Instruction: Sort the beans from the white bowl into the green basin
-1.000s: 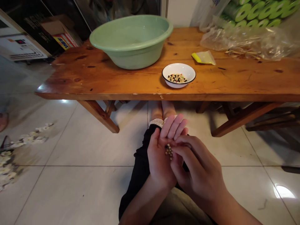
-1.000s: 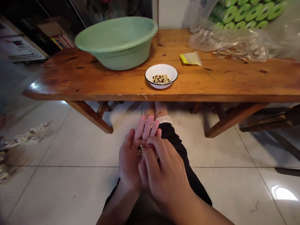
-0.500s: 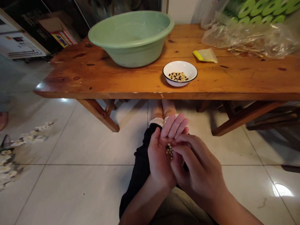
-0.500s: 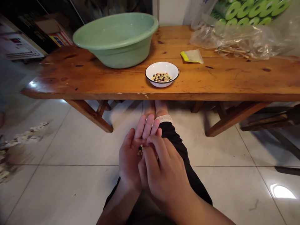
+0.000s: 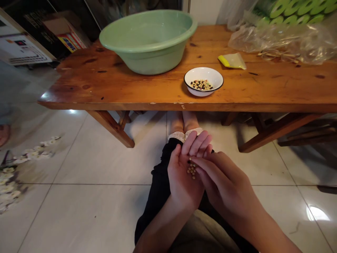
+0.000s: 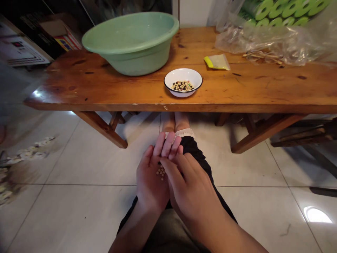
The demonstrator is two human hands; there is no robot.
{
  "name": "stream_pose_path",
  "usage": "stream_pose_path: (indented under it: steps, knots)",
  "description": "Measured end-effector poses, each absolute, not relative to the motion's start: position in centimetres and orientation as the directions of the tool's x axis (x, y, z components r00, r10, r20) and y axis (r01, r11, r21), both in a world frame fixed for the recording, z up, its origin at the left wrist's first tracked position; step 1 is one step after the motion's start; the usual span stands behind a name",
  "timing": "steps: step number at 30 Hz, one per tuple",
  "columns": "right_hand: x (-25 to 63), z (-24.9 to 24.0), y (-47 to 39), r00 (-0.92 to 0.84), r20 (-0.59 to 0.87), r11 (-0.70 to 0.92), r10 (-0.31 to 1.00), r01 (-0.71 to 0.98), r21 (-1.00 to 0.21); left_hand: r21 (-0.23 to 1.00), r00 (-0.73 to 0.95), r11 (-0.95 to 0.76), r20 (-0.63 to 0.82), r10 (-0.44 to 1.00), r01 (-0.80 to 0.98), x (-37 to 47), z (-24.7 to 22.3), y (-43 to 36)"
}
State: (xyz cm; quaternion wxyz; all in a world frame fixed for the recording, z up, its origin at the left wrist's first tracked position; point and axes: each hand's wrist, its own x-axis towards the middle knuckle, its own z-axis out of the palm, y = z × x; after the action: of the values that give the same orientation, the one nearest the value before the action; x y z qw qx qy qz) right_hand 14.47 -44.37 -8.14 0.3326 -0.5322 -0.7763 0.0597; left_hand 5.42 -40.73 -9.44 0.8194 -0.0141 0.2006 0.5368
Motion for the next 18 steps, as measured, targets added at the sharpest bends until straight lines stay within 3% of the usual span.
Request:
stream_pose_path:
  steps: [5,10,14,18]
  knots:
    - [15.4,-9.0,-44.0,-0.111,0.323,0.324,0.940,0.590,-0.739,0.213,0.328,0.439,-0.409,0.852,-0.873,5.4,-9.7,-40.8]
    - [16.0,-9.8,-43.8,0.088,0.160,0.142,0.983,0.187,-0.972,0.161,0.342,0.438,-0.414,0.843,-0.884,5.2,-9.5,-40.2]
    - [16.5,-10.6,-43.5,0.033,0.031,0.037,0.999,-0.180,-0.983,0.108,0.349,0.428,-0.421,0.837,-0.897,4.9,-9.3,-39.8]
    - [16.8,-11.6,-43.3,-0.092,-0.041,-0.079,0.995,-0.462,-0.883,0.092,0.329,0.409,-0.448,0.831,-0.908,4.7,-9.3,-39.6]
